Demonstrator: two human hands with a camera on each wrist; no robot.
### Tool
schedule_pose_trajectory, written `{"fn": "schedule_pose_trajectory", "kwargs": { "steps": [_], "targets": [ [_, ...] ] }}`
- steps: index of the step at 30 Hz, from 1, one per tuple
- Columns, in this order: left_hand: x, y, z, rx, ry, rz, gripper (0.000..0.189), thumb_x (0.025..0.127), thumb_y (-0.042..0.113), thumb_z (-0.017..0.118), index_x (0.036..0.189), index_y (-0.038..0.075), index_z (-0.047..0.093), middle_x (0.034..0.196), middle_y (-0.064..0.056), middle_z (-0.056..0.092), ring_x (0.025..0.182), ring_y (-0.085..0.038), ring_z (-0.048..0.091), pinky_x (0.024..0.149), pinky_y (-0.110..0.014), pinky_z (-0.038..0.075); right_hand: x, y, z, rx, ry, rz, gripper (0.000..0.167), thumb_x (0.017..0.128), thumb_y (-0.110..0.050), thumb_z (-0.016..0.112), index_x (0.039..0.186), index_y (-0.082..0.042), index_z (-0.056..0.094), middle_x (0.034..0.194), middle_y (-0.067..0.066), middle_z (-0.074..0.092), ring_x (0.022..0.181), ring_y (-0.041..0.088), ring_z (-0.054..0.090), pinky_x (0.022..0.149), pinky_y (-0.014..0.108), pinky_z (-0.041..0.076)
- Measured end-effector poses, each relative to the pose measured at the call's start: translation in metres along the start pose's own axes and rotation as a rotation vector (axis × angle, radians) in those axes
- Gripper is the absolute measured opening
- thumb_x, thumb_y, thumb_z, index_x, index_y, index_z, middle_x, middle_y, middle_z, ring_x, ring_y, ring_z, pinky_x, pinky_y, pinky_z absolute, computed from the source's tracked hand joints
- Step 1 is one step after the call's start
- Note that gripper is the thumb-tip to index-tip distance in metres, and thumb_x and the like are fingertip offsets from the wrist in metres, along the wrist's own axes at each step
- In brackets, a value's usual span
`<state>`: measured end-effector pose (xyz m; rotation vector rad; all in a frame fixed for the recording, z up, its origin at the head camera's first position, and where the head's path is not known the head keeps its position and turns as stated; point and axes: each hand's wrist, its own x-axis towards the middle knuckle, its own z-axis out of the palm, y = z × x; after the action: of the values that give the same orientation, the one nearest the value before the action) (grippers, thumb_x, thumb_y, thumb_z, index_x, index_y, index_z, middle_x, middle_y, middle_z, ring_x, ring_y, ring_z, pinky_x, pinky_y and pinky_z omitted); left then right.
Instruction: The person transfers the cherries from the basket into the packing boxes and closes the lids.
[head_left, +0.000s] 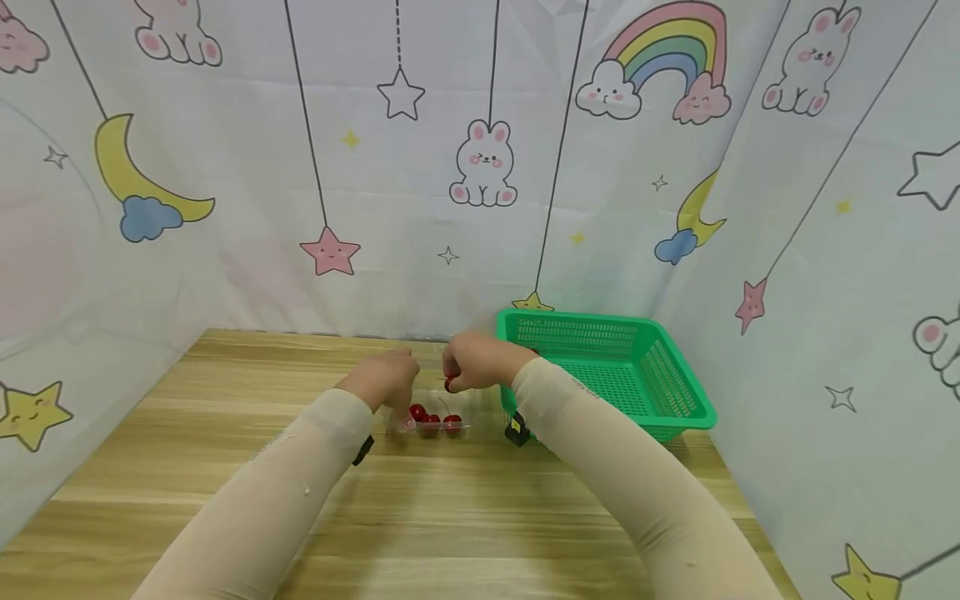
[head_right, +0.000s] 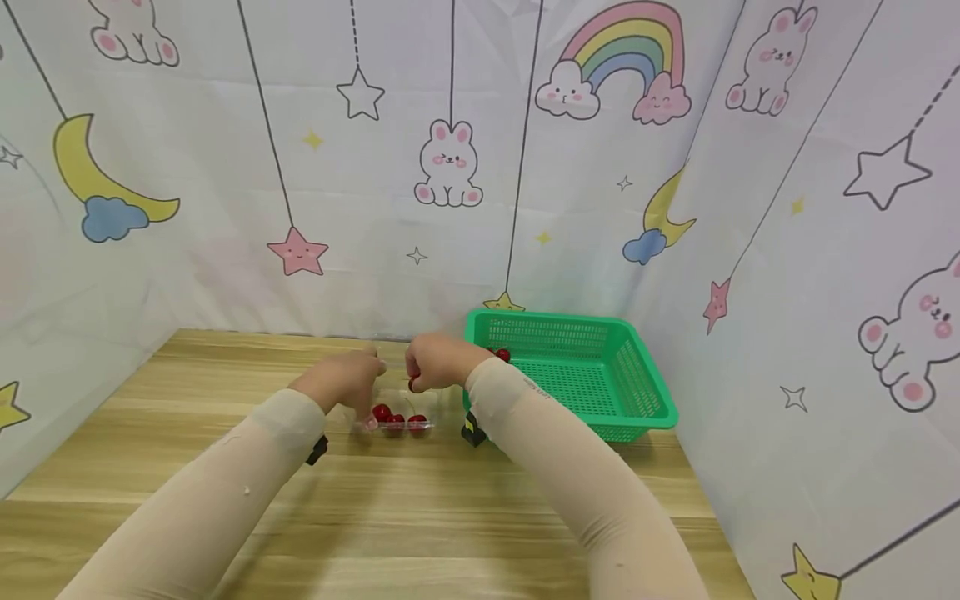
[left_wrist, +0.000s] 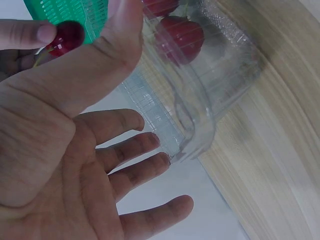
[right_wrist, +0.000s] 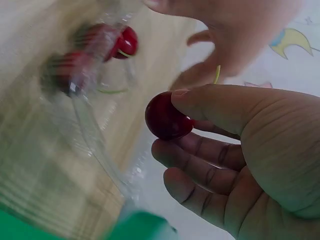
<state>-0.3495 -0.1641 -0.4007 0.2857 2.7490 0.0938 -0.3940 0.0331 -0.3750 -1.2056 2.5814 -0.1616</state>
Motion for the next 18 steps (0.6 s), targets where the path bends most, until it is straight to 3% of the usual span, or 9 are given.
{"fn": "schedule_pose_trajectory", "kwargs": {
  "steps": [7, 14, 18],
  "targets": [
    [-0.004, 0.000, 0.001, 0.023, 0.027, 0.023, 0.087, 0.081, 0.036, 0.106, 0.153, 0.004, 0.068, 0.155, -0.017, 0.060, 0.127, -0.031, 0.068, 0.109, -0.053, 0.063, 0.014, -0.004, 0.019, -0.035, -0.025, 0.017, 0.009, 0.107, -0.021, 0.082, 0.110, -0.013, 0.085, 0.106, -0.001, 0.083, 0.093, 0.011, 0.075, 0.089, 0.031, 0.066],
    [-0.003, -0.001, 0.001, 0.022, 0.026, 0.022, 0.081, 0.081, 0.033, 0.107, 0.147, 0.004, 0.071, 0.156, -0.019, 0.059, 0.121, -0.029, 0.067, 0.106, -0.051, 0.063, 0.025, -0.005, 0.032, -0.038, -0.028, 0.010, 0.008, 0.105, -0.022, 0.085, 0.106, -0.015, 0.086, 0.100, -0.003, 0.083, 0.089, 0.010, 0.074, 0.085, 0.030, 0.065],
    [-0.004, 0.000, 0.000, 0.039, 0.031, 0.027, 0.084, 0.079, 0.037, 0.107, 0.147, 0.004, 0.070, 0.164, -0.021, 0.056, 0.130, -0.033, 0.069, 0.107, -0.053, 0.064, 0.028, -0.005, 0.037, -0.015, -0.040, 0.026, 0.007, 0.105, -0.021, 0.085, 0.107, -0.014, 0.086, 0.099, -0.004, 0.082, 0.087, 0.009, 0.073, 0.084, 0.029, 0.065]
  ]
}}
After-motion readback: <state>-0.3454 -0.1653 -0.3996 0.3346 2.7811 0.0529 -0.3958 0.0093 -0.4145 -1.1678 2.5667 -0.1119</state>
